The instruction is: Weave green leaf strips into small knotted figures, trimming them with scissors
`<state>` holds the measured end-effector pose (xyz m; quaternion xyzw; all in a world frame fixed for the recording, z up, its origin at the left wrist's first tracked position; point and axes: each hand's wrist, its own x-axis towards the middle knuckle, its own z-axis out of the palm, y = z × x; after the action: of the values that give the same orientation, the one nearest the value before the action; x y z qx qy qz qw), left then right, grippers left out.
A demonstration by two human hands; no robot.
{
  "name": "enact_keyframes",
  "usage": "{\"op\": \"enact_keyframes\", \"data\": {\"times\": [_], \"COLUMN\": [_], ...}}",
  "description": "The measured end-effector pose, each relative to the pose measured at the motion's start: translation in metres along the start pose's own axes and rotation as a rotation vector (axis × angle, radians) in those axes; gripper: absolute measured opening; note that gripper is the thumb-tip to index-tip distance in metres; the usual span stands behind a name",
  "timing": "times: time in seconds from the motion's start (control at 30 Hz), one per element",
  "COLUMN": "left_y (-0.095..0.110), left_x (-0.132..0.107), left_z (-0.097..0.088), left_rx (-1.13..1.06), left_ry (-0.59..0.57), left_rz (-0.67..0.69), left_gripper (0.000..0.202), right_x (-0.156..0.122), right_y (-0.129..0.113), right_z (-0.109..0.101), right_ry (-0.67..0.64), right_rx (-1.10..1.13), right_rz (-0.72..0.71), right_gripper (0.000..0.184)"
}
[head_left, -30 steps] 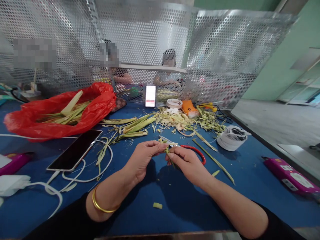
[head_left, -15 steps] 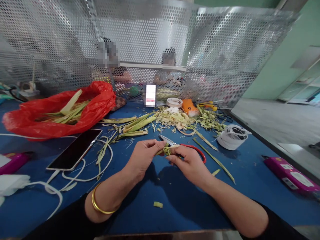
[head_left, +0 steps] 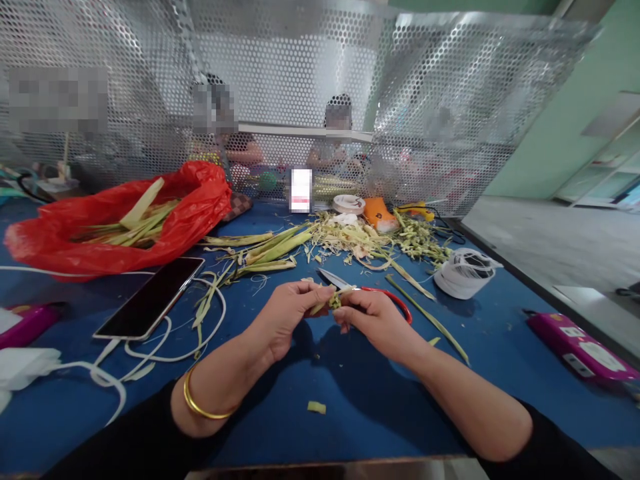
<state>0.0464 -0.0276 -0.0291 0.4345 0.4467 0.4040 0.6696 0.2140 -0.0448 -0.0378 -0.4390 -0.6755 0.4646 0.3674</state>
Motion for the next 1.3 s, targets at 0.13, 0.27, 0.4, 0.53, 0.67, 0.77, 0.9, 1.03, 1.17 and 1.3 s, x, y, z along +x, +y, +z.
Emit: {"op": "enact_keyframes", "data": {"times": [0.13,0.27,0.4,0.53,0.67,0.77,0.9,1.03,1.17,1.3], "left_y": [-0.003,-0.003,-0.002,-0.003,-0.003,-0.001,0.0,-0.001,-0.002,-0.003], "left_x": [0.002,0.001,0.001,0.003,0.003,0.0,-0.002,-0.003,-0.003,-0.001], "left_z": [-0.001,0.0,0.0,-0.001,-0.001,0.002,0.005,0.007,0.01,0.011], "left_rx": [-0.113,-0.001,0.028,-0.093,-0.181,-0.125,0.026,0.123,0.196,0.256], "left_ry": [-0.049,-0.024,-0.009,-0.043,-0.024,-0.005,0.037,0.033,0.04,0.069], "left_rz": [-0.145,-0.051,-0.011,-0.143,-0.187,-0.095,0.027,0.075,0.175,0.23], "left_gripper": [0.034,0.034,0.029,0.026,0.021,0.021,0.022,0.021,0.02,0.02], "right_x": [0.001,0.001,0.001,0.002,0.002,0.001,0.002,0.003,0.003,0.003], "right_y": [-0.001,0.003,0.005,0.005,0.002,0.002,0.005,0.004,0.002,0.002], "right_z": [0.0,0.0,0.0,0.001,0.002,0.001,-0.002,0.0,0.004,0.005], "right_ry": [0.035,0.068,0.032,0.017,0.04,0.082,0.232,0.282,0.253,0.257], "right_rx": [-0.001,-0.029,-0.036,-0.022,-0.064,-0.015,0.082,0.129,0.374,0.509], "right_rz": [-0.013,-0.009,-0.037,-0.058,-0.053,-0.036,-0.045,0.009,0.131,0.19], "right_gripper": [0.023,0.023,0.022,0.023,0.025,0.02,0.019,0.024,0.031,0.032]}}
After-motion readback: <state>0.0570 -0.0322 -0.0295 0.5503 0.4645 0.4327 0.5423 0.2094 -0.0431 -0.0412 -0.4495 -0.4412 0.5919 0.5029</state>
